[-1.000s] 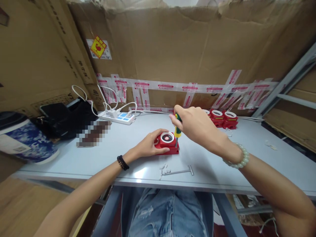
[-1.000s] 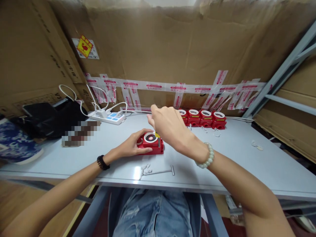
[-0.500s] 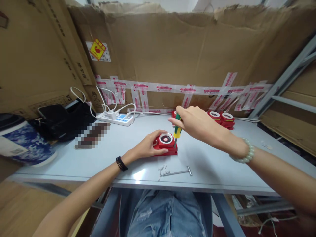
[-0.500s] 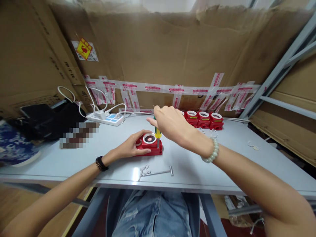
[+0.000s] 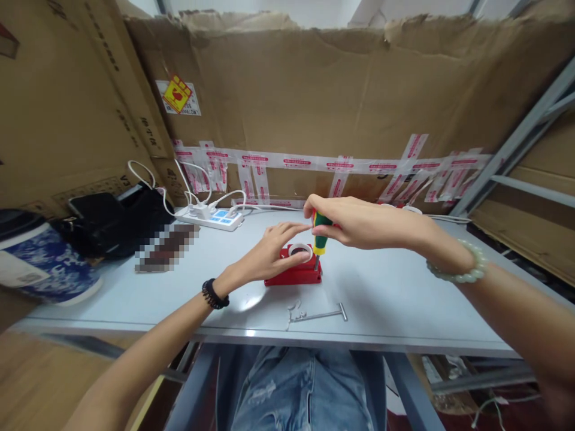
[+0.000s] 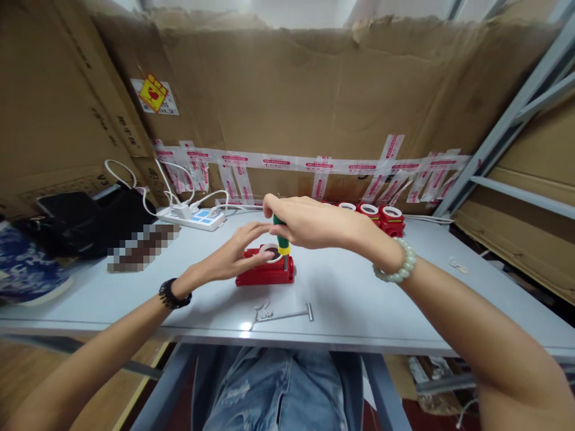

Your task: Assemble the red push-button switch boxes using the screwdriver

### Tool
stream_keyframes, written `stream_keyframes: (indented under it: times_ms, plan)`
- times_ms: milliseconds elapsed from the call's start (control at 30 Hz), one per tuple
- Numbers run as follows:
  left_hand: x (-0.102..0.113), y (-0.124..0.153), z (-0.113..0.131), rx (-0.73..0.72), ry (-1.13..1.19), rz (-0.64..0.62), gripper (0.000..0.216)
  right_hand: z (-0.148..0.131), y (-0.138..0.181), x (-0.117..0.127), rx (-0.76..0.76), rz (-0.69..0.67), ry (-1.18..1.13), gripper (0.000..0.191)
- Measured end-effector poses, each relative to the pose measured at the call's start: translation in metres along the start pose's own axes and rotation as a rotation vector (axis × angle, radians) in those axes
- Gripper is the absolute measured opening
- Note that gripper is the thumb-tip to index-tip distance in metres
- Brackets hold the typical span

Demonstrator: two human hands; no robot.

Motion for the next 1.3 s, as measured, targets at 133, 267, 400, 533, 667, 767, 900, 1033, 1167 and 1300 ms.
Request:
stream_keyframes:
  times_ms: [133, 267, 400, 533, 667, 767, 900, 1033, 1167, 1300]
  plan:
    - [0.009, -0.019, 0.030, -0.004, 0.182, -0.003, 0.027, 0.006, 0.001, 0.002, -0.070, -0.025, -0.008, 0.013]
    - [0.009, -0.027, 0.033, 0.017, 0.217, 0.049, 0.023, 0.011, 0.006, 0.003, -0.150, -0.008, 0.026, 0.016]
    - [0.009, -0.029, 0.026, 0.046, 0.195, 0.115, 0.025, 0.014, 0.011, 0.010, -0.255, 0.082, 0.296, 0.033]
    - [0.011, -0.028, 0.021, 0.048, 0.225, 0.169, 0.019, 0.006, 0.006, 0.005, -0.203, 0.111, 0.334, 0.027]
    - [0.000, -0.026, 0.021, 0.040, 0.307, 0.135, 0.012, 0.001, 0.001, 0.002, -0.175, 0.140, 0.368, 0.019]
    - [-0.002, -0.028, 0.017, 0.067, 0.360, 0.245, 0.007, 0.005, 0.001, 0.004, -0.238, 0.174, 0.397, 0.020]
    - [-0.007, -0.040, 0.014, 0.041, 0.426, 0.336, 0.006, 0.011, 0.006, 0.004, -0.292, 0.180, 0.419, 0.026]
    - [-0.020, -0.050, 0.006, 0.018, 0.470, 0.281, 0.021, 0.010, 0.011, 0.004, -0.287, 0.195, 0.407, 0.026]
    - [-0.027, -0.046, 0.005, -0.085, 0.547, 0.214, 0.035, -0.001, 0.008, 0.001, -0.172, 0.172, 0.274, 0.019]
    - [-0.017, -0.038, 0.002, -0.155, 0.632, 0.272, 0.041, -0.010, 0.004, -0.001, -0.072, 0.085, 0.150, 0.016]
Point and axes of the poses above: each hand's wrist, its own y-axis away from the middle knuckle, its own x-axis out of the back of the hand, z = x × y, the point moved 10 cm from there along -y, towards the middle knuckle, and after that the axes turned 6 degrees about x, right-handed, at the moved point
